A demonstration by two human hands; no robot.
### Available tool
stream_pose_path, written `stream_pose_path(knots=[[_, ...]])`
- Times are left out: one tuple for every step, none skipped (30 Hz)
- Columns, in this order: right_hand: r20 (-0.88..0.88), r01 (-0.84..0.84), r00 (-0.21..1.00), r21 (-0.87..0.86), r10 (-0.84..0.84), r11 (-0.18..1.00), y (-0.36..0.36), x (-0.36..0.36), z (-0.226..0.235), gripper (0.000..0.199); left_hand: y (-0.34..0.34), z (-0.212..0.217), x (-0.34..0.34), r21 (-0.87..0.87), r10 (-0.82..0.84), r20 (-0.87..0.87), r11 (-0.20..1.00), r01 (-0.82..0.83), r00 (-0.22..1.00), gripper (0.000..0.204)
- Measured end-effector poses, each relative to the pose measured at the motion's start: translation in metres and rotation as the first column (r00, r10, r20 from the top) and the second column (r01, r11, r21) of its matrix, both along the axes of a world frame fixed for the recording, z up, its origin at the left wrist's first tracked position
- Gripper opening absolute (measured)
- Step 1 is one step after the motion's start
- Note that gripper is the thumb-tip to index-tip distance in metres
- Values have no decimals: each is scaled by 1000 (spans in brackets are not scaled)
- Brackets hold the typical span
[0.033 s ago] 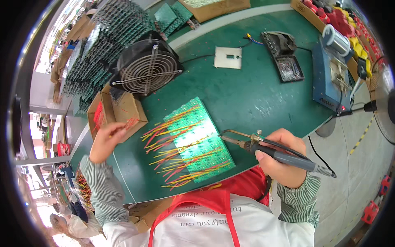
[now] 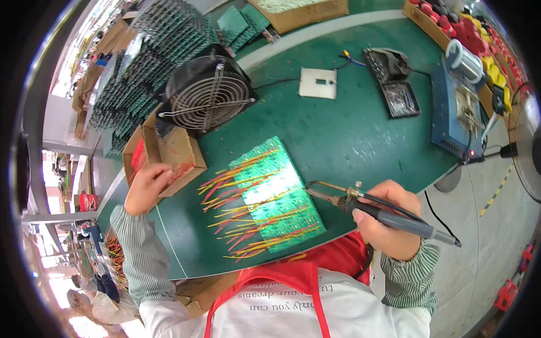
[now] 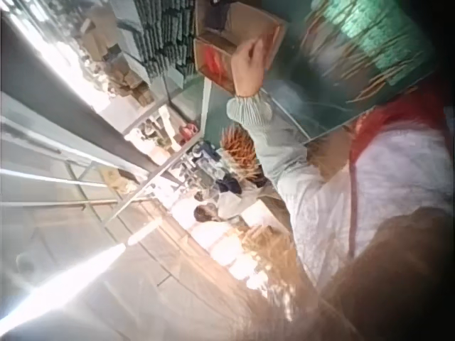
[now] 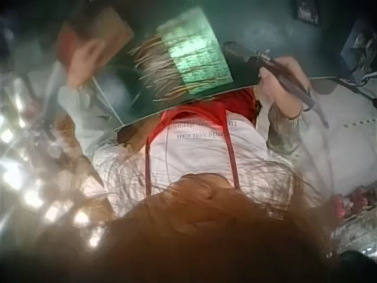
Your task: The person solders wires onto a circuit board using a soldering iron, sets the completed board aside, and places a new circuit board on the table. The person then takes wires from a box and solders them onto the new circuit board with the soldering iron.
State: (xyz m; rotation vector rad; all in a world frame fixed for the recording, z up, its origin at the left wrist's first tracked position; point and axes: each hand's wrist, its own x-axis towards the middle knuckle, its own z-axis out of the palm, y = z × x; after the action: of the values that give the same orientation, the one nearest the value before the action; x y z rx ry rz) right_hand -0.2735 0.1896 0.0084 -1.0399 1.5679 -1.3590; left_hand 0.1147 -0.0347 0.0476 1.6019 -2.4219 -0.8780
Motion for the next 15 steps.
stream_pose_path(knots=[[42, 9, 999, 13, -10, 1000, 1, 1, 1, 19, -17, -5, 12, -19, -37, 56, 999, 38, 998, 18], [0, 13, 1000, 7, -13, 1000, 0, 2, -2, 19, -31, -10, 14, -90, -57, 100, 994, 66, 993, 19], [-4, 3, 1000, -7, -3, 1000, 0, 1, -1, 19, -45, -14, 13, -157, -80, 139, 982, 102, 987, 20], [-11, 10, 1000, 11, -10, 1000, 1, 1, -2, 19, -60, -21, 11, -230, -104, 139, 964, 135, 985, 19], [-15, 18, 1000, 31, -17, 999, -1, 2, -1, 19, -72, -24, 10, -299, -128, 146, 939, 167, 981, 18], [8, 5, 1000, 25, -5, 1000, -4, 4, 3, 18, -83, -24, 6, -307, -117, 147, 939, 158, 982, 18], [7, -2, 1000, 24, 2, 1000, -7, 5, 5, 18, -92, -25, 1, -381, -98, 121, 914, 138, 988, 17], [-5, 0, 1000, 24, 0, 1000, -9, 6, 6, 18, -99, -26, 0, -456, -80, 96, 882, 116, 992, 16], [-16, 1, 1000, 24, -1, 1000, -12, 8, 6, 18, -104, -29, 2, -460, -71, 97, 882, 108, 993, 16], [-13, 3, 1000, 13, -3, 1000, -15, 9, 6, 18, -110, -34, 2, -602, -76, 114, 788, 130, 991, 16], [-15, -4, 1000, 11, 5, 1000, -17, 10, 7, 18, -114, -36, 4, -727, -77, 135, 670, 151, 988, 16], [-6, -7, 1000, 21, 7, 1000, -19, 10, 7, 19, -113, -36, 7, -728, -68, 135, 670, 146, 988, 16], [-2, -3, 1000, 34, 3, 999, -21, 10, 8, 19, -109, -36, 5, -550, -47, 140, 827, 117, 989, 16], [13, -6, 1000, 37, 6, 999, -22, 9, 9, 19, -105, -37, 3, -342, -28, 150, 936, 78, 988, 16], [10, -10, 1000, 38, 10, 999, -24, 9, 9, 19, -101, -40, 2, -341, -25, 148, 937, 74, 989, 16]])
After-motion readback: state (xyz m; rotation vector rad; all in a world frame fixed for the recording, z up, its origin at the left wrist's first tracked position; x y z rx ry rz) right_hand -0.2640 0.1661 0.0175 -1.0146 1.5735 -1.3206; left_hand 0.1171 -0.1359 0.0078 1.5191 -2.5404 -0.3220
